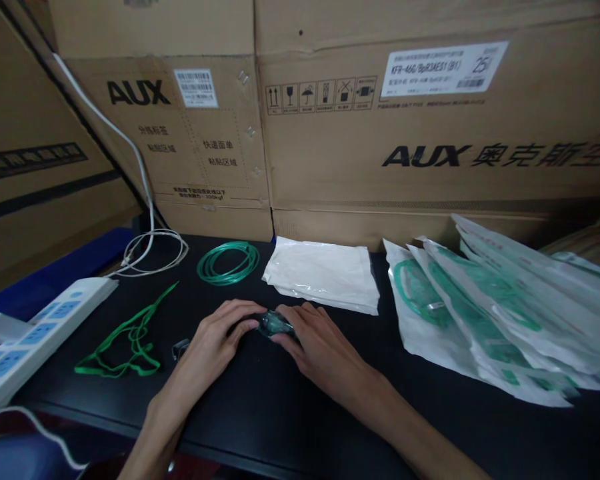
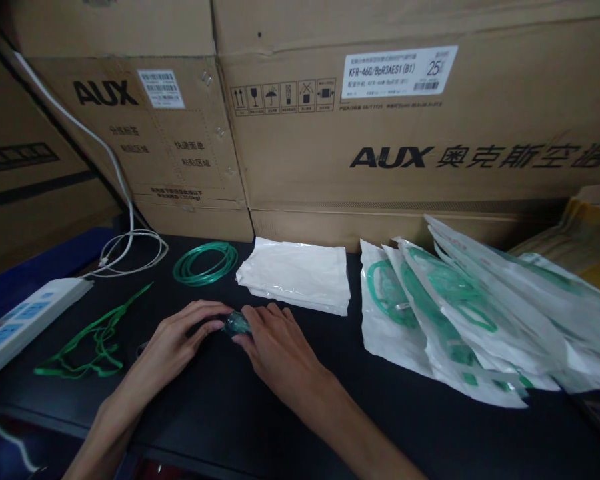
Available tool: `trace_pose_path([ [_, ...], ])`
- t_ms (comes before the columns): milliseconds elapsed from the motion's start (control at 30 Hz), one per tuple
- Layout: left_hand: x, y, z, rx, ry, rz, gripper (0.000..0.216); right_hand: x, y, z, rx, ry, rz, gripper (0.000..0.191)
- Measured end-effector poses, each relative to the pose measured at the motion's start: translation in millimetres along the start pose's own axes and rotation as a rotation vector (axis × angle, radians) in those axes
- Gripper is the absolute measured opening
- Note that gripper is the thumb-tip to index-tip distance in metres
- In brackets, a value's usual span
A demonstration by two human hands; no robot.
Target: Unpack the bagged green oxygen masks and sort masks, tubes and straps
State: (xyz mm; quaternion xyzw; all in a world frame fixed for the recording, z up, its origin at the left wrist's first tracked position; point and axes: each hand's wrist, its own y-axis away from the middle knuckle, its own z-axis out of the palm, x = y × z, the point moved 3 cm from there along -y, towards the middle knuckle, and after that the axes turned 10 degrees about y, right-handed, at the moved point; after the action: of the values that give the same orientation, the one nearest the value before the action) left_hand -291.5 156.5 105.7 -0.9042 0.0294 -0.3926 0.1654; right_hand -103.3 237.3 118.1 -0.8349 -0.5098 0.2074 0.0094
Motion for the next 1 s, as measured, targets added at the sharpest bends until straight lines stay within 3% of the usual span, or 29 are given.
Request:
trace_pose_path([
  [233,1.6,-1.1,-0.3,0.037,-0.035,0.019,0.023,-0.7,-3.2,2.3,0.020,-0.044,-0.020,0.047],
  [467,5.0,-1.8,0.3,0.012,0.019,-0.033,0.023,-6.1,-1.2,10.1,-0.025,0.088,-0.015,0.058],
  [767,25.5,-0.8,4.0,0.043,0.167,-0.109,0.022,2.2,3.7,7.8,0.001,-0.009,-0.006,0.056],
  [900,27.2,-5.1,7.9,0.132,0.146,-0.124,0.026,1.2,2.9,11.9,0.022,-0.023,0.003,0.058],
  [1000,25.5,-7.7,9.3,0.125,0.124,-0.119,0.032,0.9,5.1,10.7,0.072,-0.131,0.039,0.061],
])
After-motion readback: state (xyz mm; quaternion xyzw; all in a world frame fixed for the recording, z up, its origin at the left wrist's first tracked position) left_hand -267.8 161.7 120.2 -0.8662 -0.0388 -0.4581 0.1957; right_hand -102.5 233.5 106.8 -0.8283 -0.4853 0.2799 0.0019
